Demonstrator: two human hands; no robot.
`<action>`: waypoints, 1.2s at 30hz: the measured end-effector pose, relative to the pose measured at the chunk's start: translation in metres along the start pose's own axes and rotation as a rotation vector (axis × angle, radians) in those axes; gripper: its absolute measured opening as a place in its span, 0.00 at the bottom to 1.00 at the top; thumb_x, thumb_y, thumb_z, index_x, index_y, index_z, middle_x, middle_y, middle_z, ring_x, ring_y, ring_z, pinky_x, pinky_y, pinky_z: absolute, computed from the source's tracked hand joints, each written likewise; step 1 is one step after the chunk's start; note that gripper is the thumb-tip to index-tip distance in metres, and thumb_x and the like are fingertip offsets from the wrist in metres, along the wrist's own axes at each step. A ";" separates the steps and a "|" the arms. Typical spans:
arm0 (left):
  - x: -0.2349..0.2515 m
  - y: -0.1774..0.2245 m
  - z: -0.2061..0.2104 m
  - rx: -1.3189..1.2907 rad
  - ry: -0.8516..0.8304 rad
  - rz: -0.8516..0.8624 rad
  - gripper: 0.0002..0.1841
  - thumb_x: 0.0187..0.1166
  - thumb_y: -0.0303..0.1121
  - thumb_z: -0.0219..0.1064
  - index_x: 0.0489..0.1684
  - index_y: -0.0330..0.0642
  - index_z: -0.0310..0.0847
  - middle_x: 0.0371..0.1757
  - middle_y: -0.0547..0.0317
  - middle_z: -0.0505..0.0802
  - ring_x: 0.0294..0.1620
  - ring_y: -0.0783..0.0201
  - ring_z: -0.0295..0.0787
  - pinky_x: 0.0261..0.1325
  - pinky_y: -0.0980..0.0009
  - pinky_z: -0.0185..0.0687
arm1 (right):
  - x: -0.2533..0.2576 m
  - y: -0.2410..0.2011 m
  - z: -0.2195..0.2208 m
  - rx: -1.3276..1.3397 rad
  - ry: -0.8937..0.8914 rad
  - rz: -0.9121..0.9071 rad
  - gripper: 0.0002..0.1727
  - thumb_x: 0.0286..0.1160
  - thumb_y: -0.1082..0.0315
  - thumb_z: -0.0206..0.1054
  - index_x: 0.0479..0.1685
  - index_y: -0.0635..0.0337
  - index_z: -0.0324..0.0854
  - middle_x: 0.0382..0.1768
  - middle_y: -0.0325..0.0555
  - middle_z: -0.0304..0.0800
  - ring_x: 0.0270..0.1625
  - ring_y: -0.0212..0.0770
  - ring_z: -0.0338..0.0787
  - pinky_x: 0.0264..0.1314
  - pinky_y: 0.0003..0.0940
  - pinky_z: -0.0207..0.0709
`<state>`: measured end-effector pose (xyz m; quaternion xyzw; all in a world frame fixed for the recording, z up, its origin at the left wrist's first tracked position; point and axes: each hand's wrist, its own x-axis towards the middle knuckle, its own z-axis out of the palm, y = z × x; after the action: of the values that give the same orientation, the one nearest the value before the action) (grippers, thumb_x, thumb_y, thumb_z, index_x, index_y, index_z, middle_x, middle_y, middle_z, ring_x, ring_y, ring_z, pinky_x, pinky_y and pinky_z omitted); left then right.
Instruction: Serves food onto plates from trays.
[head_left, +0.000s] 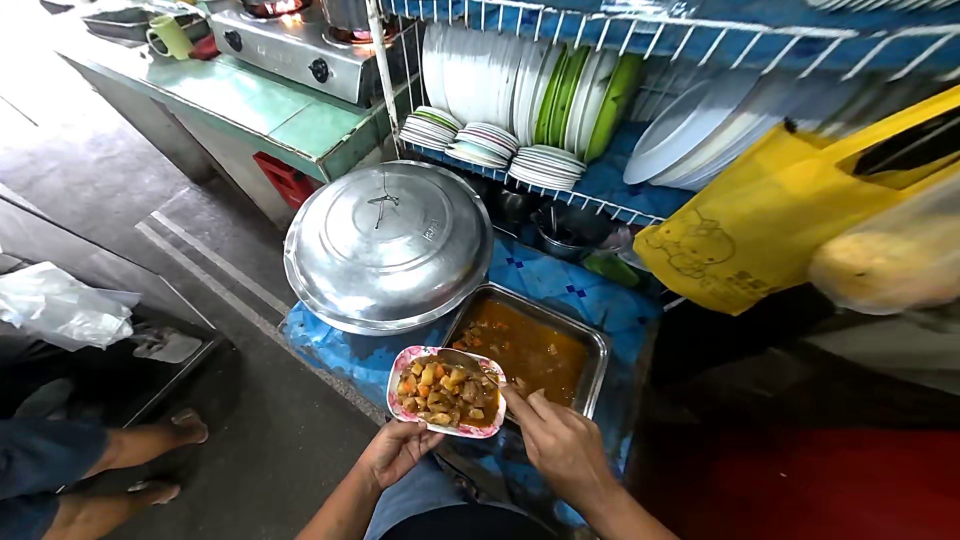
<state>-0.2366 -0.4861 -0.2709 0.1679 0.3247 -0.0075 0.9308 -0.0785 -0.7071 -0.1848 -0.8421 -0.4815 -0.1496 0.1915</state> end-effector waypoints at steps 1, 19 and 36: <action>-0.001 0.001 -0.002 0.006 -0.003 0.001 0.17 0.73 0.15 0.56 0.61 0.32 0.71 0.55 0.37 0.93 0.56 0.46 0.94 0.66 0.53 0.88 | -0.002 0.002 0.000 0.007 -0.012 -0.033 0.22 0.73 0.72 0.61 0.63 0.48 0.91 0.25 0.43 0.84 0.20 0.42 0.84 0.20 0.36 0.79; -0.016 0.001 -0.028 -0.112 0.121 0.087 0.15 0.75 0.14 0.53 0.58 0.32 0.71 0.51 0.34 0.93 0.51 0.45 0.96 0.61 0.54 0.91 | 0.040 0.097 0.050 0.000 -0.652 0.764 0.22 0.89 0.68 0.54 0.78 0.51 0.79 0.66 0.58 0.89 0.62 0.63 0.90 0.61 0.64 0.81; -0.063 0.005 -0.076 -0.142 0.307 0.223 0.13 0.78 0.16 0.50 0.56 0.30 0.73 0.49 0.36 0.94 0.48 0.48 0.96 0.59 0.57 0.93 | 0.005 0.052 0.107 0.286 -0.683 0.455 0.24 0.90 0.65 0.50 0.80 0.47 0.79 0.66 0.55 0.90 0.66 0.57 0.91 0.70 0.58 0.81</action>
<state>-0.3312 -0.4629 -0.2869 0.1362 0.4420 0.1442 0.8748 -0.0235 -0.6777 -0.2869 -0.8928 -0.3355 0.2519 0.1642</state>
